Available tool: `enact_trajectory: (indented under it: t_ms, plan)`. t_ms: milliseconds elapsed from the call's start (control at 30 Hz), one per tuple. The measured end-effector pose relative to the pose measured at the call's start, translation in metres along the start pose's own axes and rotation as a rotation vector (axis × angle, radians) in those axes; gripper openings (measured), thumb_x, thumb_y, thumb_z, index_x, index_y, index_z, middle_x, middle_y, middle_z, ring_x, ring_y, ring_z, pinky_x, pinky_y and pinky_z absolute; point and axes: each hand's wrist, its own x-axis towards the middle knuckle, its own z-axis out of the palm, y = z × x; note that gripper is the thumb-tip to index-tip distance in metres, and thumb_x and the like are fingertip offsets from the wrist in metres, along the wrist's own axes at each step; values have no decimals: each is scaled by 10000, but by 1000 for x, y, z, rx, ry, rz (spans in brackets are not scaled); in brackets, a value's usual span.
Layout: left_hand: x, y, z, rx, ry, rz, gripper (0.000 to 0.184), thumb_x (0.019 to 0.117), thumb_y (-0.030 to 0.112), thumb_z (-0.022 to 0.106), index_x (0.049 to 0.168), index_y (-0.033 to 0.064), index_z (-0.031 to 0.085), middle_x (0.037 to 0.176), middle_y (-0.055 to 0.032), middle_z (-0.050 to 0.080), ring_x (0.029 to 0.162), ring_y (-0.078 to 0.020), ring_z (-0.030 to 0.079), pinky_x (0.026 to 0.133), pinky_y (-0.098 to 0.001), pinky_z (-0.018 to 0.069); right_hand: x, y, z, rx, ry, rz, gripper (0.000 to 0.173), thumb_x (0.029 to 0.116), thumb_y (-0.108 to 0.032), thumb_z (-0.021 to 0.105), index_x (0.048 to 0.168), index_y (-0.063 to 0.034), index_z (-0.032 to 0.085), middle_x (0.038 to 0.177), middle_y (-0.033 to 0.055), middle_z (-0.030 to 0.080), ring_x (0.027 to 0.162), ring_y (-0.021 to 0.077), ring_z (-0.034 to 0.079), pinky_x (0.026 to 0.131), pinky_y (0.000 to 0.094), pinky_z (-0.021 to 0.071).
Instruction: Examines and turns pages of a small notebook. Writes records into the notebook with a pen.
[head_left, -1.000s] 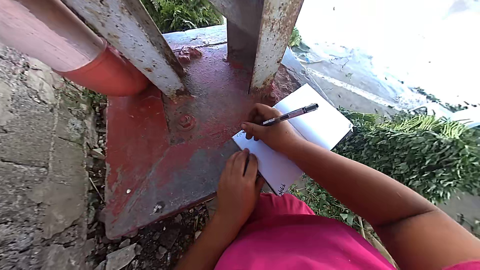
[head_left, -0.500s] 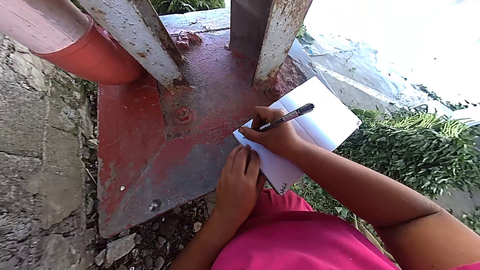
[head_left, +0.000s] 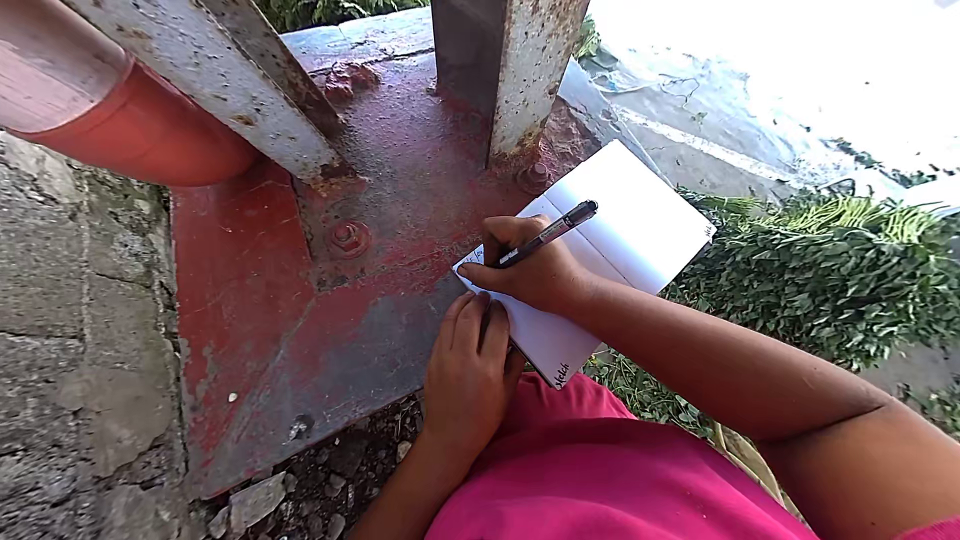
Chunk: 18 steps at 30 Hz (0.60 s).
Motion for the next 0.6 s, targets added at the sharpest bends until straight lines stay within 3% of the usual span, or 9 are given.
enact_trajectory:
  t_ms: [100,600]
  plan:
    - [0,1,0,3,0,2,336,808,246,734,1036,1,759,1067,-221,739,1043,-385,708,893,-382,570,-1,-2,-1,-16,62,3,219,854,-64,733,718,-81,563,601,-52,522,529,-16,465,497,157,358]
    - [0,1,-1,24,-9,-7,331,819,272,746,1002,-4,763,1056,-223,740,1040,-387,708,896,-392,569,1,-1,1,-64,75,-32,212,827,-21,678,687,-84,532,587,-44,465,531,8,419,497,186,308]
